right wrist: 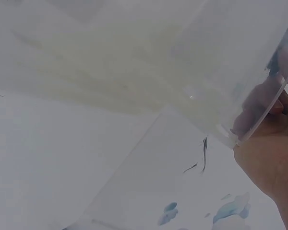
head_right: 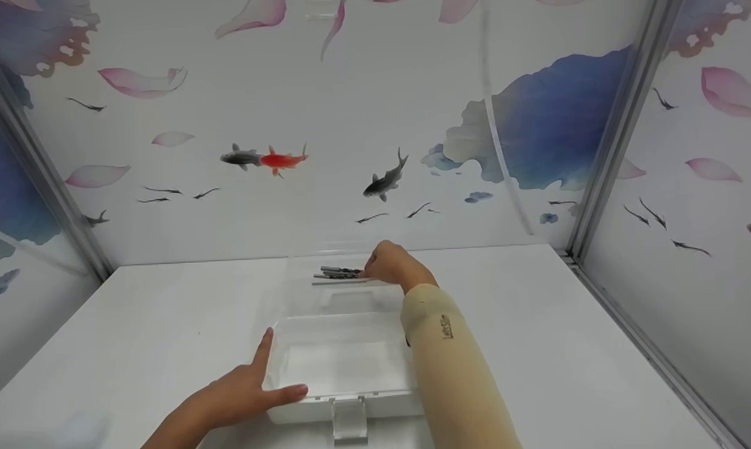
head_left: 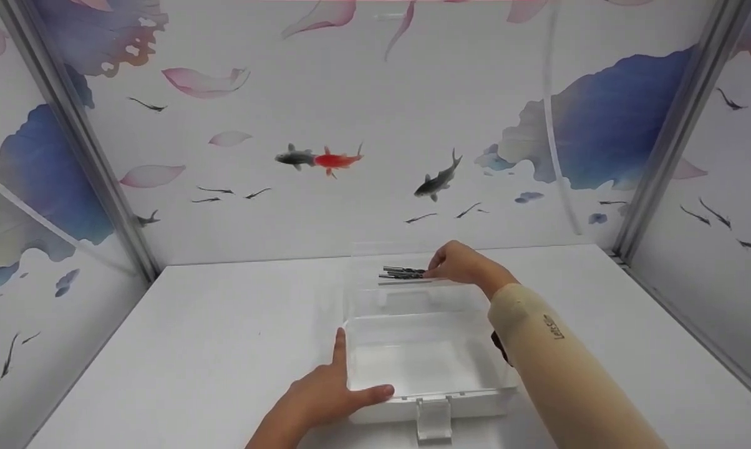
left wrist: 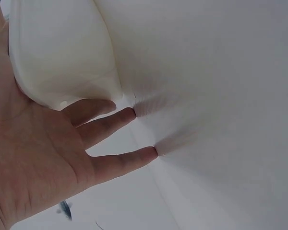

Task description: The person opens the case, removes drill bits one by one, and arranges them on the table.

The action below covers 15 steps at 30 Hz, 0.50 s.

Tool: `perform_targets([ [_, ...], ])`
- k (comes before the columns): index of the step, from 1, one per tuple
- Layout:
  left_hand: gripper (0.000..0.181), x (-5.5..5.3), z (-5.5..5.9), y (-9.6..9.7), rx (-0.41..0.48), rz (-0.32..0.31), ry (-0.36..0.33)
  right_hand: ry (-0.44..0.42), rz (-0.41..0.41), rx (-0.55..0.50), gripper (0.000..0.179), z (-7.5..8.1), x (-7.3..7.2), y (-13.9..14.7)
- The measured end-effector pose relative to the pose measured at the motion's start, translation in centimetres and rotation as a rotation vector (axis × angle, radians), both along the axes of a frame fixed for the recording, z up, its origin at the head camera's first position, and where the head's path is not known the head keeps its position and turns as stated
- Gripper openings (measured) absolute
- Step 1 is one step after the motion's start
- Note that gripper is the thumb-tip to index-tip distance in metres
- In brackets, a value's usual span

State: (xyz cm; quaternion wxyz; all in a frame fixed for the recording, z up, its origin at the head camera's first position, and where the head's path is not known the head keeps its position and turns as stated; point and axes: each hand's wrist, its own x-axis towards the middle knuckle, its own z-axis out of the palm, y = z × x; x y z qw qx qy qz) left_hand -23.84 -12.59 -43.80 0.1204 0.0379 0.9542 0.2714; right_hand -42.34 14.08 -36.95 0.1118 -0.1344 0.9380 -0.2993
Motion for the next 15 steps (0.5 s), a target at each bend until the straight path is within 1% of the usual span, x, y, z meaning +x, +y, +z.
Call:
perform_targets([
  [7,0.136,-0.1,-0.3,-0.1,0.006,-0.001,-0.007,0.02,0.01,-0.025,0.02,-0.3,0.2,0.3],
  [10,0.136,-0.1,-0.4,0.0,0.014,-0.002,-0.012,0.006,0.016,-0.051,0.021,-0.4,0.2,0.5],
  [15,0.135,0.0,-0.2,-0.1,0.018,-0.007,0.005,-0.027,0.012,-0.111,0.022,-0.3,0.1,1.0],
])
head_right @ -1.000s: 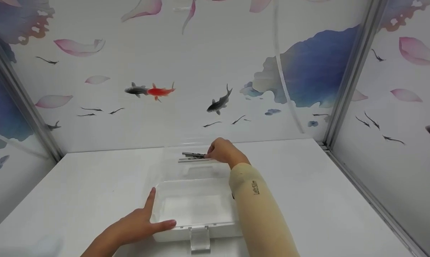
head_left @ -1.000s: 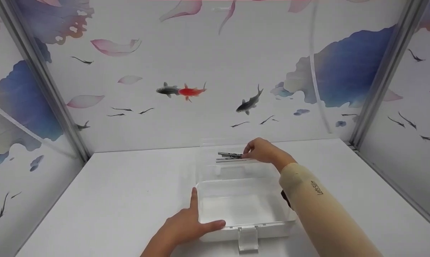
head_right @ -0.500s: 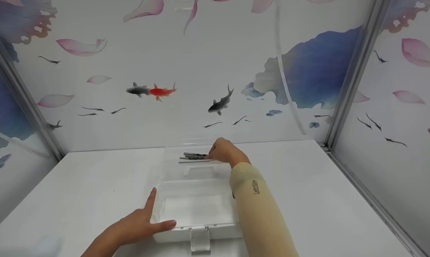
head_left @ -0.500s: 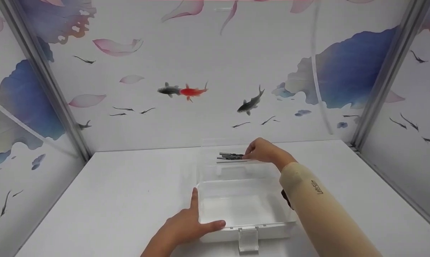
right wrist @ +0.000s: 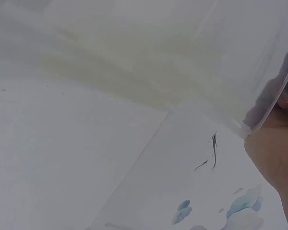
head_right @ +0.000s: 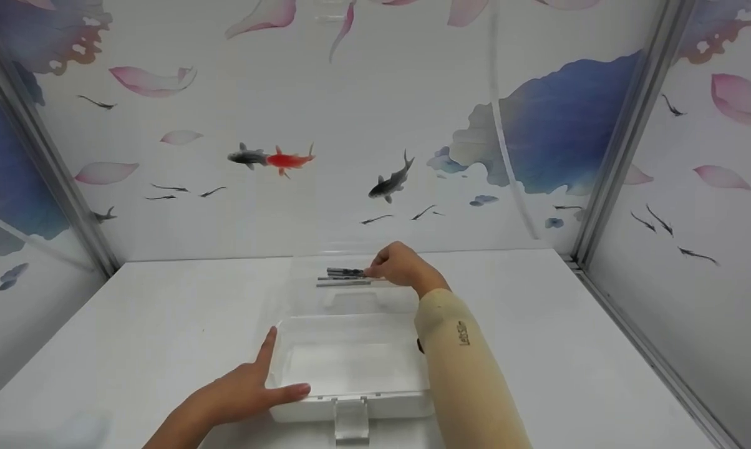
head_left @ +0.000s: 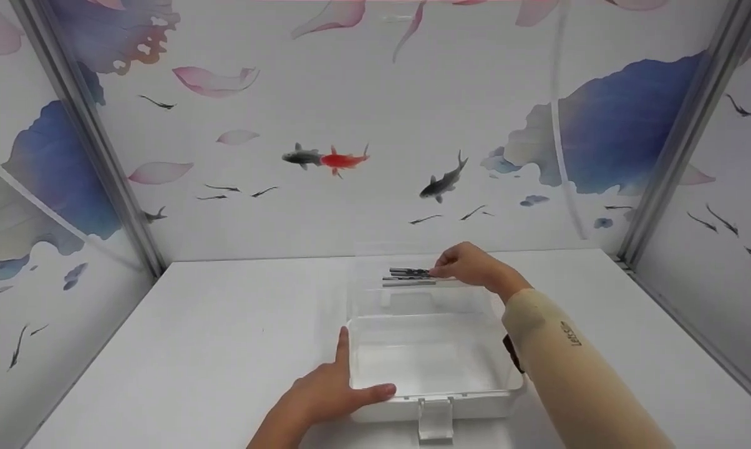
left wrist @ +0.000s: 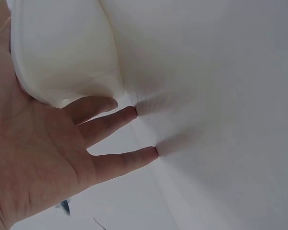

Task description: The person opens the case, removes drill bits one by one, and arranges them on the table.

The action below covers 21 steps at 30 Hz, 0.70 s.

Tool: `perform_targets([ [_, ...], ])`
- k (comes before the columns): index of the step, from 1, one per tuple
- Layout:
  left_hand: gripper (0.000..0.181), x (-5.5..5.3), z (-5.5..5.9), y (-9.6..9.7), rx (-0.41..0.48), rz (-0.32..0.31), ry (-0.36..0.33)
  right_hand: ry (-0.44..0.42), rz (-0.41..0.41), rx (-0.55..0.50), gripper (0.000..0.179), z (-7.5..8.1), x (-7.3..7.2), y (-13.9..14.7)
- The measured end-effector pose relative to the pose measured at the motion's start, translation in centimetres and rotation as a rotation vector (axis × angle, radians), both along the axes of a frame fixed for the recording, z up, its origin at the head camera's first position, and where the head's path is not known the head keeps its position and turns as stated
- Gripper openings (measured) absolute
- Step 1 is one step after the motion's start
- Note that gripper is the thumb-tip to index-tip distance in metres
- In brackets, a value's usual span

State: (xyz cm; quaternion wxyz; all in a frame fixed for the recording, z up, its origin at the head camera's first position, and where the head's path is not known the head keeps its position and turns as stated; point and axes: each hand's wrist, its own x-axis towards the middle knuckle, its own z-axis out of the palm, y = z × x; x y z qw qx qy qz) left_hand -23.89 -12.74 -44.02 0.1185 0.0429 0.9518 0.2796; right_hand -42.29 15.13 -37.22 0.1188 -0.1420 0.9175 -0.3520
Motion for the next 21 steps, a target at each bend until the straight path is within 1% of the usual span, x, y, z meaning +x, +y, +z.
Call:
perform_targets([
  [3,0.135,-0.1,0.2,-0.1,0.003,-0.005,0.002,-0.001,0.009,-0.023,0.022,0.0,-0.1,0.3],
  [8,0.136,-0.4,0.5,-0.1,0.016,0.001,-0.032,-0.006,0.011,-0.1,0.023,0.2,-0.2,0.9],
  [11,0.136,-0.4,0.4,0.0,-0.001,0.007,-0.039,0.014,0.024,-0.148,0.025,0.6,-0.1,1.5],
  [14,0.136,-0.2,0.3,0.1,-0.012,-0.003,-0.038,0.036,0.039,-0.174,0.03,1.1,0.2,2.7],
  [16,0.135,0.0,0.2,0.2,-0.014,-0.014,-0.029,0.047,0.042,-0.181,0.032,1.6,0.4,3.9],
  [19,0.135,0.3,0.3,0.1,-0.012,-0.027,-0.014,0.072,0.042,-0.164,0.033,2.6,0.7,5.6],
  [21,0.134,0.2,0.5,0.0,-0.006,-0.032,-0.005,0.104,0.037,-0.142,0.034,3.3,0.7,6.7],
])
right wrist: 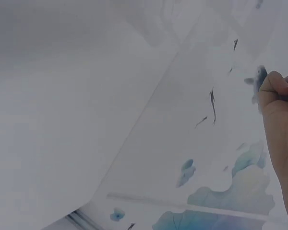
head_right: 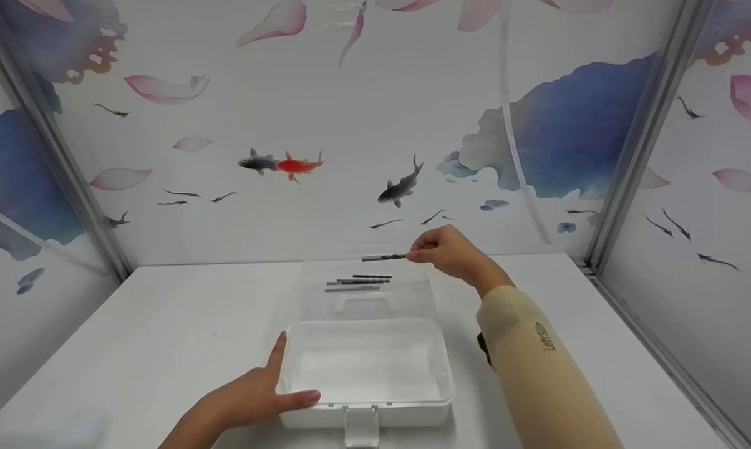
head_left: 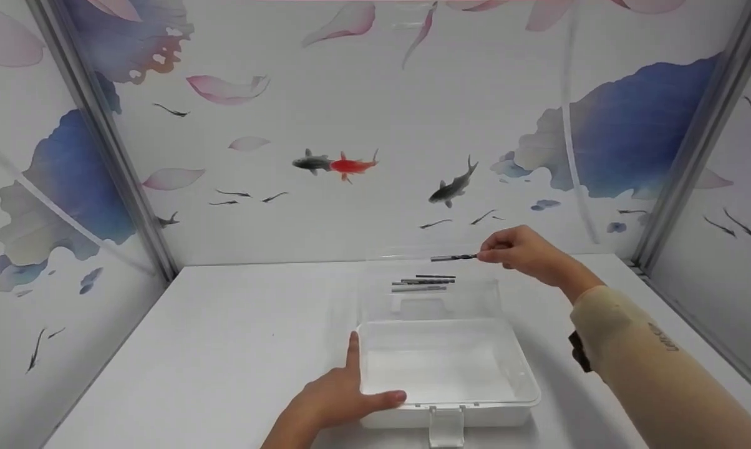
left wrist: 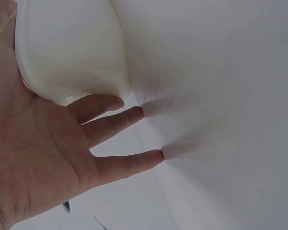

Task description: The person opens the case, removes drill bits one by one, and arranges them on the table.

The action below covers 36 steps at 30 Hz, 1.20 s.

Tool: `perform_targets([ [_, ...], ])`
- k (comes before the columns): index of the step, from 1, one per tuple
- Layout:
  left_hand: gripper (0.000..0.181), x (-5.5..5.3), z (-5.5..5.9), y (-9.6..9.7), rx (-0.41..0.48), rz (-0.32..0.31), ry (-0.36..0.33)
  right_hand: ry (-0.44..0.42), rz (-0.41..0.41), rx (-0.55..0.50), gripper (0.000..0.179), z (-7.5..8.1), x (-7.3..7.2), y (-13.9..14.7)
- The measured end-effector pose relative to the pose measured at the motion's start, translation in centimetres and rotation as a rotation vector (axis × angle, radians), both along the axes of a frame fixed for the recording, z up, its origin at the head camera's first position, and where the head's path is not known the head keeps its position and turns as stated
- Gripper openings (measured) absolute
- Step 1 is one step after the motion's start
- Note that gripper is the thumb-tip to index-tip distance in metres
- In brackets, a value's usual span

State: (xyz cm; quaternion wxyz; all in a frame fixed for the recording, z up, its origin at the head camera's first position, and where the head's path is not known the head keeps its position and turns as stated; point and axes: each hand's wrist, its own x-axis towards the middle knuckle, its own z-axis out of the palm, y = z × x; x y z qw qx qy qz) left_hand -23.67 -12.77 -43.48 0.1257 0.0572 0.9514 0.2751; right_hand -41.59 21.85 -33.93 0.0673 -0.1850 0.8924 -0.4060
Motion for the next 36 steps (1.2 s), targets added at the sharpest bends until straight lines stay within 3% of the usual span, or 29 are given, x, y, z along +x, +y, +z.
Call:
perform_targets([
  [4,0.136,-0.2,0.3,0.0,0.006,-0.007,-0.001,0.057,-0.029,0.046,0.036,0.8,0.3,2.5],
  [8,0.136,0.0,0.4,0.0,0.014,-0.007,0.002,0.081,-0.052,0.058,0.038,0.4,0.7,4.6],
  [17,0.135,0.2,0.4,-0.1,0.028,-0.009,0.005,0.036,-0.099,0.05,0.041,-3.2,2.0,8.7],
  [26,0.135,0.1,-0.2,-0.2,0.029,-0.004,0.001,-0.04,-0.083,-0.003,0.037,-5.8,3.0,11.7],
  [36,0.134,-0.1,-0.2,-0.1,0.048,-0.021,-0.003,-0.133,-0.118,0.062,0.041,-8.6,3.9,14.1],
])
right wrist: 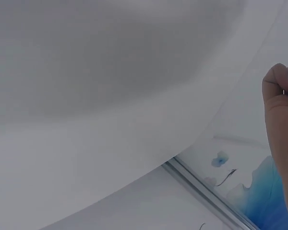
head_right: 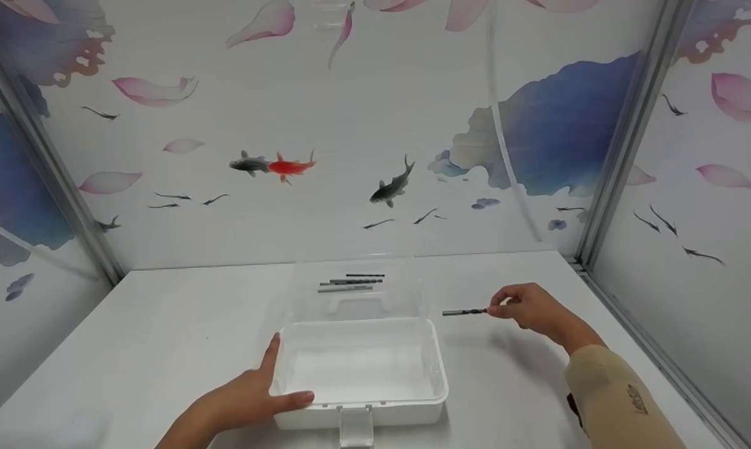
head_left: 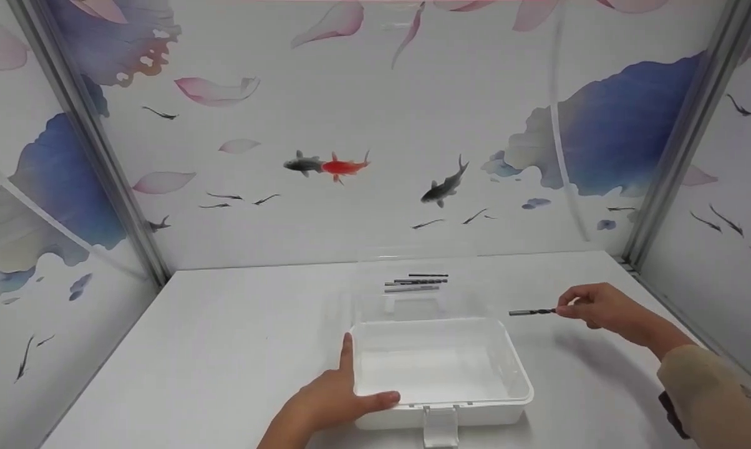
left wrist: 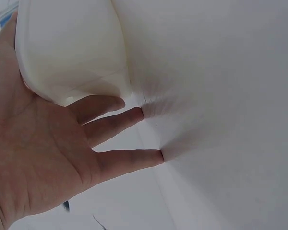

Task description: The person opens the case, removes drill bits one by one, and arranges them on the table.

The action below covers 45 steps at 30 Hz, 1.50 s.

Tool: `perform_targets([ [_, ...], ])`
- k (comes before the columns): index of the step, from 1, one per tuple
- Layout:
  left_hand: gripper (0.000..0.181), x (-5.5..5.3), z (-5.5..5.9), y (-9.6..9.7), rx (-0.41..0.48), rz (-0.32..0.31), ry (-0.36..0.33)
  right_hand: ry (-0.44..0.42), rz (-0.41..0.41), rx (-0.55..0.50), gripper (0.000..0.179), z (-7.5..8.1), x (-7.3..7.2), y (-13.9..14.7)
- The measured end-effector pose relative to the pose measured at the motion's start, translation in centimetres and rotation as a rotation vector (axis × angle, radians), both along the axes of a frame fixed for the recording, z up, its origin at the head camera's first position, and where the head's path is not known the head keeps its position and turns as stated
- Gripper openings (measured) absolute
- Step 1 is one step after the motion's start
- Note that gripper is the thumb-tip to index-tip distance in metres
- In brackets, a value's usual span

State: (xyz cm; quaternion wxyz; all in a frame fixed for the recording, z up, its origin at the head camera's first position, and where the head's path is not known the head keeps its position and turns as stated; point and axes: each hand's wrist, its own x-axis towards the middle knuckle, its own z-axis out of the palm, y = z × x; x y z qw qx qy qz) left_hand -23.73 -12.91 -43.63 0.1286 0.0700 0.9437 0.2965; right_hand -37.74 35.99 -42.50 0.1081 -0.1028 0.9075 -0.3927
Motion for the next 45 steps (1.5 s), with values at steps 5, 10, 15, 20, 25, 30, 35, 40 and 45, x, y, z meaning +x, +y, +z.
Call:
perform_targets([
  [5,0.134,-0.1,0.0,0.1,-0.002,-0.007,-0.004,-0.024,-0.003,0.04,0.039,-1.3,0.2,0.9],
  [10,0.135,-0.2,-0.2,0.3,-0.004,-0.003,-0.014,-0.045,0.002,0.041,0.037,-2.5,0.7,1.6],
  [15,0.135,0.0,-0.5,0.3,0.006,-0.005,-0.022,-0.073,0.025,0.021,0.035,-3.5,1.2,2.3],
  [20,0.135,0.2,-0.5,0.1,-0.008,-0.011,-0.024,-0.076,0.039,0.009,0.035,-3.9,1.4,2.5],
  [25,0.135,0.1,-0.4,0.0,-0.004,-0.012,-0.027,-0.071,0.004,0.026,0.033,-4.0,1.3,2.0],
  [30,0.136,-0.2,-0.2,0.0,0.021,-0.013,-0.021,-0.072,-0.041,0.047,0.027,-3.8,1.0,1.3],
  [35,0.136,-0.2,0.0,-0.1,0.014,-0.008,-0.019,-0.07,-0.062,0.083,0.024,-3.9,0.9,0.7],
  [40,0.136,-0.3,-0.1,-0.1,0.015,0.0,-0.017,-0.055,-0.054,0.113,0.022,-4.1,0.7,0.7],
  [45,0.136,-0.4,-0.2,0.1,0.019,0.006,-0.026,-0.058,-0.067,0.137,0.019,-4.3,0.6,0.9],
])
